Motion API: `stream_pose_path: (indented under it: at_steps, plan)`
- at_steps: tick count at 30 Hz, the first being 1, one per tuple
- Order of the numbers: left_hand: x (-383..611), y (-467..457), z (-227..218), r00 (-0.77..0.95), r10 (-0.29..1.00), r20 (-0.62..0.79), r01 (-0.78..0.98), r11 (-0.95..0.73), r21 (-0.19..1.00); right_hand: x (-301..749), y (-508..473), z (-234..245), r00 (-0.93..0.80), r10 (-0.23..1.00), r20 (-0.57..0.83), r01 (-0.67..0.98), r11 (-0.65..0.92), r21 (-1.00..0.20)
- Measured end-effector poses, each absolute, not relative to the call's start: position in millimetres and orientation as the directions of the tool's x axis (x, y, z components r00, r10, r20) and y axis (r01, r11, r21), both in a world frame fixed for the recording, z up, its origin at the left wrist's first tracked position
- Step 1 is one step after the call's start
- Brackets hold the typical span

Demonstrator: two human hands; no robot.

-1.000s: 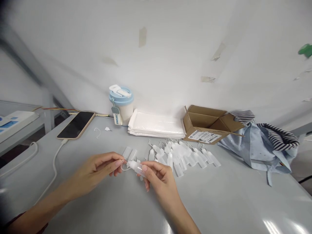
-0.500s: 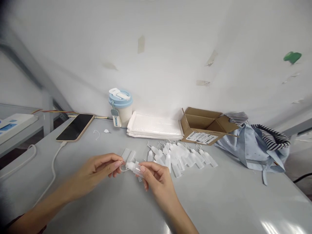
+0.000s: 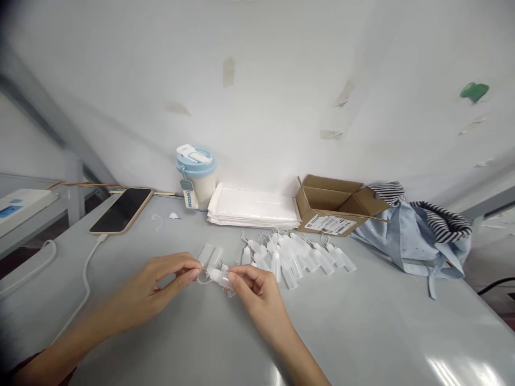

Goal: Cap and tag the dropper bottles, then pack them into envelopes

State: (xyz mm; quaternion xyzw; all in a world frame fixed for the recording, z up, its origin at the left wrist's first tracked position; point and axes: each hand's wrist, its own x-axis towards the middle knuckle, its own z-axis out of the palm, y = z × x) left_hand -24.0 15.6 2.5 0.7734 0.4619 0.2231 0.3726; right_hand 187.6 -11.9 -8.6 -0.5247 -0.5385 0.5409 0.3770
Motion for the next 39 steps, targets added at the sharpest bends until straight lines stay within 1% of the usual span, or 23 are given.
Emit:
stream_pose_path:
  at_steps: [3, 6, 9, 12, 19, 21, 25, 29, 32, 34, 37, 39]
  plan:
    - [-26, 17, -5, 0.557, 0.827, 0.075, 0.551, -0.436, 0.711, 187, -12, -13, -0.145, 0.981, -0.125, 0.236, -0.088, -0.968]
    - [-26, 17, -10, 0.607, 0.785, 0.122, 0.531, -0.515, 0.673, 186, -13, -18, -0.126, 0.99, -0.062, 0.323, -0.018, -0.946]
    - [-24, 15, -11, 0.61, 0.783, 0.126, 0.514, -0.511, 0.689, 184, -15, -22, -0.12, 0.992, -0.029, 0.369, 0.017, -0.929]
    - [-22, 13, -11, 0.59, 0.795, 0.138, 0.503, -0.496, 0.708, 182, -16, -25, -0.115, 0.993, -0.017, 0.37, 0.027, -0.929]
    - [-17, 12, -22, 0.573, 0.793, 0.207, 0.485, -0.531, 0.695, 175, -19, -32, -0.093, 0.995, 0.044, 0.394, 0.077, -0.916]
    - [-16, 12, -25, 0.567, 0.792, 0.228, 0.492, -0.547, 0.678, 174, -19, -32, -0.083, 0.994, 0.069, 0.406, 0.097, -0.909]
    - [-17, 14, -25, 0.568, 0.777, 0.271, 0.534, -0.599, 0.597, 175, -20, -29, -0.09, 0.987, 0.137, 0.441, 0.163, -0.883]
    - [-20, 17, -19, 0.56, 0.793, 0.242, 0.54, -0.57, 0.619, 177, -18, -25, -0.113, 0.972, 0.204, 0.475, 0.234, -0.849]
    - [-20, 17, -15, 0.553, 0.8, 0.234, 0.543, -0.559, 0.627, 178, -17, -25, -0.132, 0.967, 0.217, 0.483, 0.254, -0.838]
    - [-18, 16, -17, 0.554, 0.787, 0.272, 0.528, -0.584, 0.616, 178, -17, -28, -0.149, 0.96, 0.238, 0.497, 0.281, -0.821]
    - [-17, 15, -24, 0.559, 0.75, 0.353, 0.488, -0.643, 0.59, 176, -19, -31, -0.169, 0.928, 0.331, 0.531, 0.369, -0.763]
    - [-16, 14, -28, 0.565, 0.732, 0.381, 0.466, -0.664, 0.585, 175, -20, -32, -0.185, 0.906, 0.382, 0.548, 0.418, -0.725]
